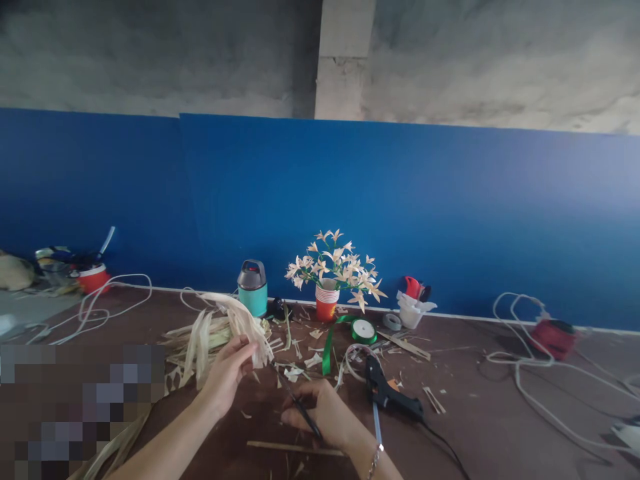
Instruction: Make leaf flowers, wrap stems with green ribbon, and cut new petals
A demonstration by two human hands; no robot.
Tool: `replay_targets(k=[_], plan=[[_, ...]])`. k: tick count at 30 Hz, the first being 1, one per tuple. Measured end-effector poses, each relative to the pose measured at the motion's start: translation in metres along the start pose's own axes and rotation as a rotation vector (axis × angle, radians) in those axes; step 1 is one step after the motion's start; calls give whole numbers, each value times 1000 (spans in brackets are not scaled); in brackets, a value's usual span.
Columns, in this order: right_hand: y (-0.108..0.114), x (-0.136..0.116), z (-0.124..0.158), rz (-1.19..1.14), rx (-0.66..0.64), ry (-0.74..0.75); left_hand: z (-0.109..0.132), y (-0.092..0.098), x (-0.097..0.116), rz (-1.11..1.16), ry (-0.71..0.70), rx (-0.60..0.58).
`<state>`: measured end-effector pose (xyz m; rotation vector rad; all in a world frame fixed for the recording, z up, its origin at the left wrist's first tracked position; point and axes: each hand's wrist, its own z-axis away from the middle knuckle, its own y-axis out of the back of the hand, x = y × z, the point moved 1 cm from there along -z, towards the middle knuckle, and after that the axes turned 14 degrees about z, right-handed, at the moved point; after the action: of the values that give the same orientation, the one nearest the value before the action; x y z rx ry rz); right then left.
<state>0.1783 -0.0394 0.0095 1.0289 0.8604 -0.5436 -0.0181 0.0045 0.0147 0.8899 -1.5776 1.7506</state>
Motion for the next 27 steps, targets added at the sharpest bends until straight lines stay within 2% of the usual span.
replay_targets(k=[9, 15, 20, 27], plan=[[-1, 3, -2, -70, -7, 16, 10, -12, 2, -16, 134, -126], [-2, 3, -2, -89, -22, 0, 11, -13, 2, -33, 131, -117], [-3, 3, -3, -146, -31, 11, 9, -11, -1, -106, 73, -82], [-4, 9, -7, -106, -5, 4, 12, -16, -2, -158, 65, -157]])
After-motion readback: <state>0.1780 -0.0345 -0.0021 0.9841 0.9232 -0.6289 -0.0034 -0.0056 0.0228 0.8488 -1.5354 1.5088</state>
